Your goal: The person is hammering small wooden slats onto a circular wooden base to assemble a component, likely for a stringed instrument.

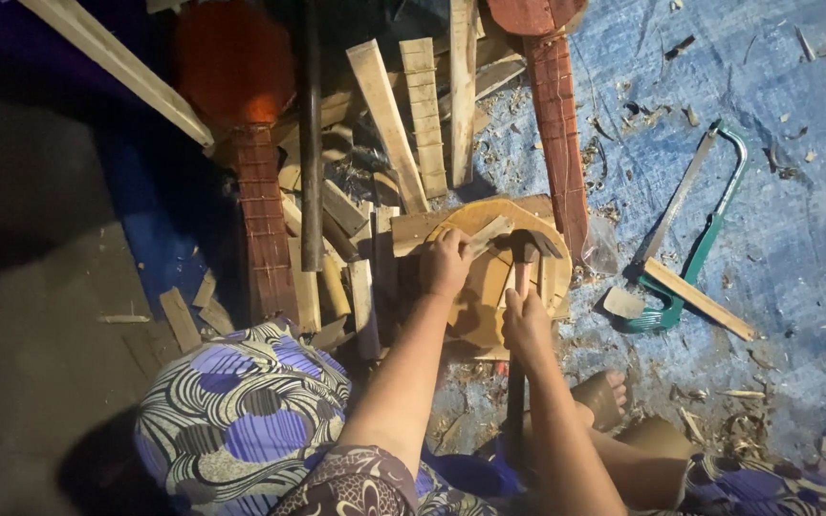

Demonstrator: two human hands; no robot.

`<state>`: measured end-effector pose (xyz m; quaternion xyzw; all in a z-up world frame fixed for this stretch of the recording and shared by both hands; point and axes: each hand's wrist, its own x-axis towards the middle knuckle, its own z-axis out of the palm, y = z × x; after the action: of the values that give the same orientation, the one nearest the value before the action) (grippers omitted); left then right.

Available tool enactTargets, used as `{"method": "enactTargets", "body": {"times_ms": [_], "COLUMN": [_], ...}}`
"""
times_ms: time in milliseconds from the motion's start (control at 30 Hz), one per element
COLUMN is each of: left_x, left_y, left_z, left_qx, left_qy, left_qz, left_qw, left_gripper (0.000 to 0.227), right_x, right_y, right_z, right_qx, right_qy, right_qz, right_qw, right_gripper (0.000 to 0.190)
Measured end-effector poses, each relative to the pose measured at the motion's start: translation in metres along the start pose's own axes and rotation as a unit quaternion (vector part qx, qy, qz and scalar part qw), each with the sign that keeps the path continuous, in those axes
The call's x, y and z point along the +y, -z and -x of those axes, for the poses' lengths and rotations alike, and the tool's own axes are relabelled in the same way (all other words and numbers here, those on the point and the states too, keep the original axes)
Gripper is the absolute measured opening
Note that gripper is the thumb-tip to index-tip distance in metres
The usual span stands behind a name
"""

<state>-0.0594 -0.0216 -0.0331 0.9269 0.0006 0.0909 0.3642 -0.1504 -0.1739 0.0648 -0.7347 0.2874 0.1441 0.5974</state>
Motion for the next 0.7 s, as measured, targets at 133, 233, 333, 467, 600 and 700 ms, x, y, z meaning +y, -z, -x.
{"method": "enactTargets", "body": {"times_ms": [133,233,333,467,600,700], "left_x": [-0.006,0.013,0.017,0.009,0.012,0.013], "left_y": [-0.009,0.012,0.017,0.008,0.012,0.013], "left_z": [-0.002,-0.003,-0.001,0.000,0.005,0.003], "left_qx": [-0.023,-0.051,-0.035,-0.073,-0.045,-0.024], "left_qy": [0.016,0.051,0.056,0.094,0.079,0.065], "left_qz": [-0.026,0.034,0.022,0.031,0.018,0.044], "left_qw": [0.999,0.997,0.998,0.992,0.996,0.997], "left_gripper": [0.009,0.015,0.013,0.021,0.029,0.027], "right_x": [0.006,-0.012,-0.017,-0.021,-0.007,-0.001], "right_y": [-0.010,-0.017,-0.017,-0.023,-0.028,-0.025], "right_z": [-0.004,0.005,0.012,0.016,0.004,-0.003], "right_qx": [-0.011,-0.004,-0.011,0.024,-0.005,-0.015], "right_qy": [0.039,0.044,0.067,0.092,0.065,0.038], "right_qz": [0.013,-0.029,0.016,0.106,0.230,0.231], "right_qw": [0.999,0.999,0.998,0.990,0.971,0.972], "right_gripper": [0.030,0.029,0.036,0.038,0.048,0.048]}}
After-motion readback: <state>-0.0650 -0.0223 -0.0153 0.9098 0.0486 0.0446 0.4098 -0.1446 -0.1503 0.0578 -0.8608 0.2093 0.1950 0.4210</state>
